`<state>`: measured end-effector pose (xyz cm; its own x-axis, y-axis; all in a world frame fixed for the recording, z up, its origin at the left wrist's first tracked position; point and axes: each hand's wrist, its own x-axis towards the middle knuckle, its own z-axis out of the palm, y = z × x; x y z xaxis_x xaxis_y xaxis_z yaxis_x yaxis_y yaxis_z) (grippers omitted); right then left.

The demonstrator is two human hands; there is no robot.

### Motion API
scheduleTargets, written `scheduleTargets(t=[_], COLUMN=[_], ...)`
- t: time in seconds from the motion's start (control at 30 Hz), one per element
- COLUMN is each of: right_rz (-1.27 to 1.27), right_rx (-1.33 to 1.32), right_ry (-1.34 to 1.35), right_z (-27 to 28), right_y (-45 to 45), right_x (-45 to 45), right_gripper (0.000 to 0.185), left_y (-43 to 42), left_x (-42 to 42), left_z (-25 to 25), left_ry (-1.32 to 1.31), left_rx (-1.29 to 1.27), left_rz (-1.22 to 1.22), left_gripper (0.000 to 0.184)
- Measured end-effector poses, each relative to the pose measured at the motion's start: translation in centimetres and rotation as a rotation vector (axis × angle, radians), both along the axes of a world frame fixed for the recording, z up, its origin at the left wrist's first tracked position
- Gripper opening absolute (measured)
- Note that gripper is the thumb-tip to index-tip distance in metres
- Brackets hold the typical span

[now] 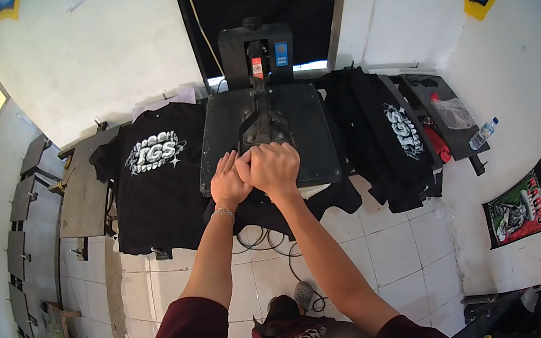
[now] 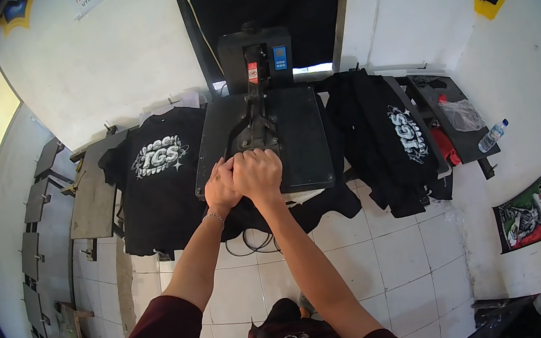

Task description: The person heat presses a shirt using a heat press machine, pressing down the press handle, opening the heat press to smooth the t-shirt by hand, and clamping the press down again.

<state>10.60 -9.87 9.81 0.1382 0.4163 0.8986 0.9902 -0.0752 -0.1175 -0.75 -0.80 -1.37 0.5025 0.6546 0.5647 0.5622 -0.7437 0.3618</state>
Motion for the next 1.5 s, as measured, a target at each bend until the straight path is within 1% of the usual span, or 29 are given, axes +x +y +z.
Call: scheduleTargets(t=[0.1,0.4,0.6,1.1,1.3,1.5], right_rz=[0.005,-0.004,0.006,0.007,-0.001,0.002], right_rx=[0.006,0.005,0.001,0.011,0.012,0.003], right_ry=[0.006,-0.014,0.002,-0.007,-0.013,-0.016], right_z=[0.19,0.18,0.29,0.20,0.10,0.18], right_y=[-0.04,0.02,0.00,-0.06,0.04,-0.03], right_x=[-0.11,-0.01,-0.11,-0.07,-0.04,0.00], right_gripper=[0.029,0.029,0.029,0.029,0.028,0.029], left_y=[0.31,0.20,0.30,-0.17,0.08,0.05], left_x=[-0.06,-0.06,-0.11,-0.09,-0.01,-0.05], left_z=[-0.53,-0.34,-0.54,0.20,-0.30,-0.13], left_ry=[-0.005,0.008,0.013,0.010,0.001,0.003], left_rx=[0.025,-0.005,0.043,0.029,0.031,0.045], left_rz=[-0.011,-0.008,-0.007,-0.004,0.003,-0.001], left_gripper=[0.049,0.052,0.051,0.050,0.048,0.051])
